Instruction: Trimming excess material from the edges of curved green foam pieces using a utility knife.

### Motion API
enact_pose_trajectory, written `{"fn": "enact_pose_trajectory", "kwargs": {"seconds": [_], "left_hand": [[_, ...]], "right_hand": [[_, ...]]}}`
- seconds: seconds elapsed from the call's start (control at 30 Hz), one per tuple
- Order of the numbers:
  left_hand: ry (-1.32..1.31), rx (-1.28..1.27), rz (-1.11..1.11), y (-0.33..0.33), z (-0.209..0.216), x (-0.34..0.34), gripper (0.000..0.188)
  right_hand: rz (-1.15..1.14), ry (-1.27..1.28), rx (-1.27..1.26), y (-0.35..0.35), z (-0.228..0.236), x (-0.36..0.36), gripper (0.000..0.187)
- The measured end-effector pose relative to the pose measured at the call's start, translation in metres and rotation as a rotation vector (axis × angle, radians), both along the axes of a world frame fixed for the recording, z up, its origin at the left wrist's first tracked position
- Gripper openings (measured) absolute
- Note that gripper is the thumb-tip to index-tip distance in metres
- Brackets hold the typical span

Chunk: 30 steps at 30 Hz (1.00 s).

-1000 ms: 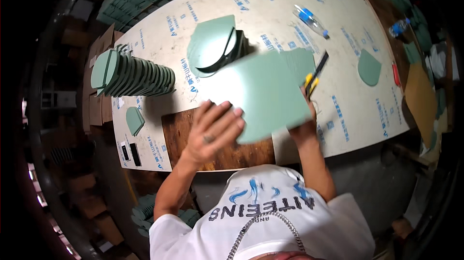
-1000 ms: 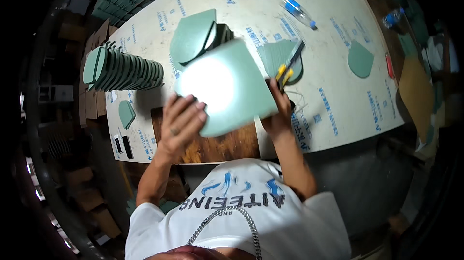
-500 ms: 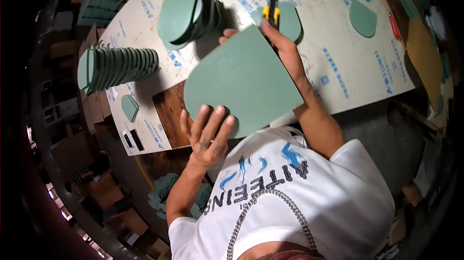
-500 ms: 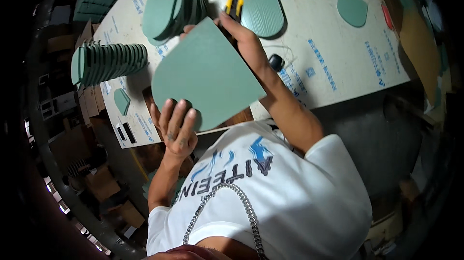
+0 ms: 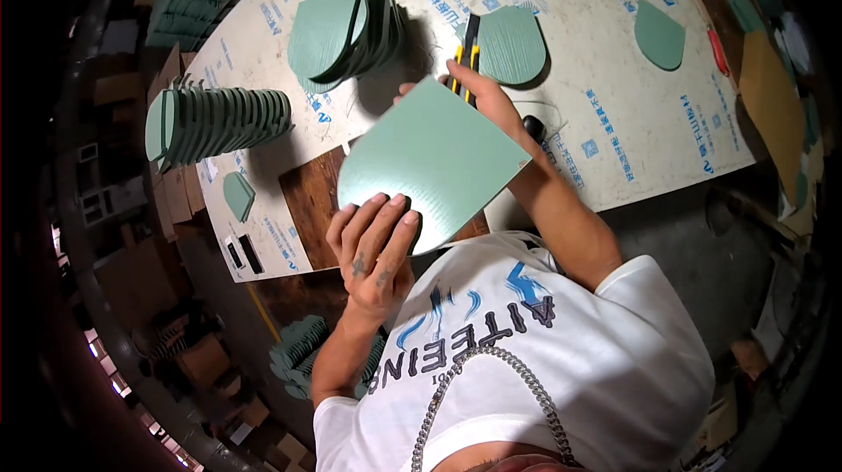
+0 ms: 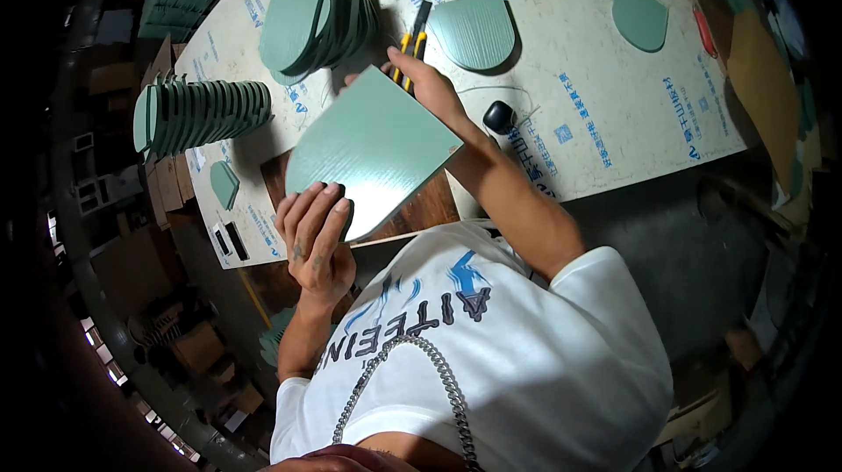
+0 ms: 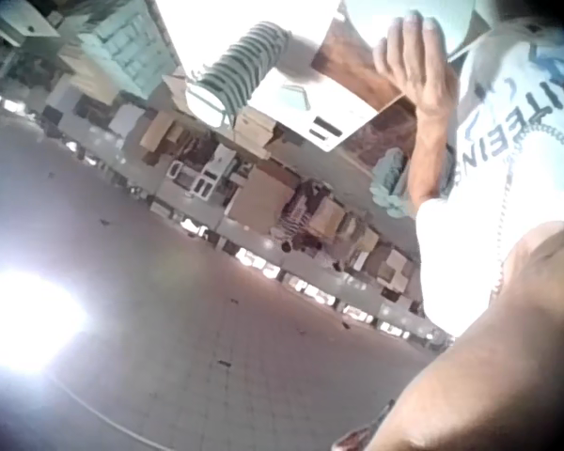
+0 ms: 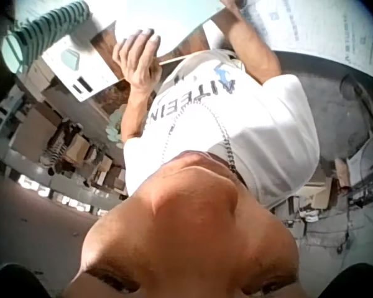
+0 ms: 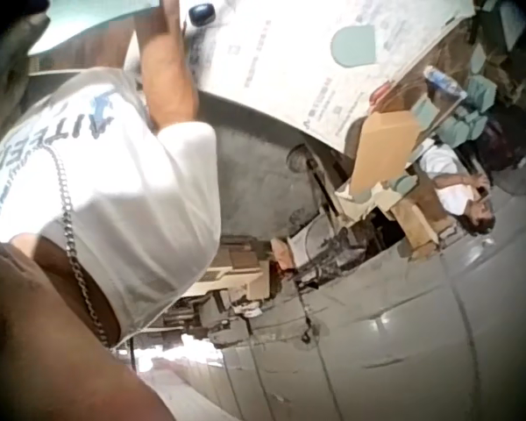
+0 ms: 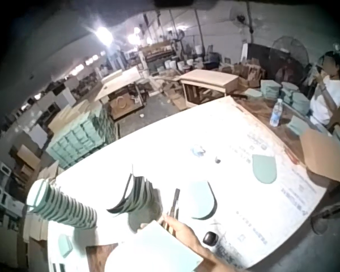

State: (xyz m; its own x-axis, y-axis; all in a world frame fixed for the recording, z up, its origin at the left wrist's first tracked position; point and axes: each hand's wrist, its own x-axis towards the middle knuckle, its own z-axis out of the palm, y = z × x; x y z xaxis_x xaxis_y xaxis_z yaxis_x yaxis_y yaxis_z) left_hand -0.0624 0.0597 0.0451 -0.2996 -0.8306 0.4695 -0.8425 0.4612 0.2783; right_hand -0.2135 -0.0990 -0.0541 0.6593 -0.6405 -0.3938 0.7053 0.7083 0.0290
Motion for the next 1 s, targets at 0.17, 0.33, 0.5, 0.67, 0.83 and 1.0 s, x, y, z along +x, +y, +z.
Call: {"fn": "enact_pose_trajectory", "kwargs": {"seconds": [0.17, 0.33, 0.5, 0.67, 0.83, 1.0], "left_hand": [[0.082, -0.011, -0.060, -0.010, 0.008, -0.007, 0.043], [0.741, 0.312, 0.406, -0.039, 0.008, 0.023, 0.022], [1.721, 0.387, 0.476, -0.153, -0.051, 0.116, 0.034], [1.977, 0.335, 0.539, -0.218, -0.121, 0.173, 0.030], [0.590, 0.254, 0.928, -0.219, -0.137, 0.166, 0.066], [0.338, 0.094, 0.917, -0.165, -0.146, 0.178, 0.057]], "right_hand": [[0.067, -0.043, -0.136, 0.017, -0.042, -0.007, 0.036], [-0.062, 0.262, -0.071, 0.027, -0.043, -0.016, 0.027], [-0.144, 0.361, -0.022, 0.029, -0.061, -0.043, 0.023], [-0.089, 0.436, 0.033, 0.033, -0.077, -0.051, 0.024], [-0.171, 0.632, -0.033, 0.028, -0.094, -0.080, 0.021], [-0.230, 1.328, -0.223, -0.011, -0.166, -0.102, 0.019]]}}
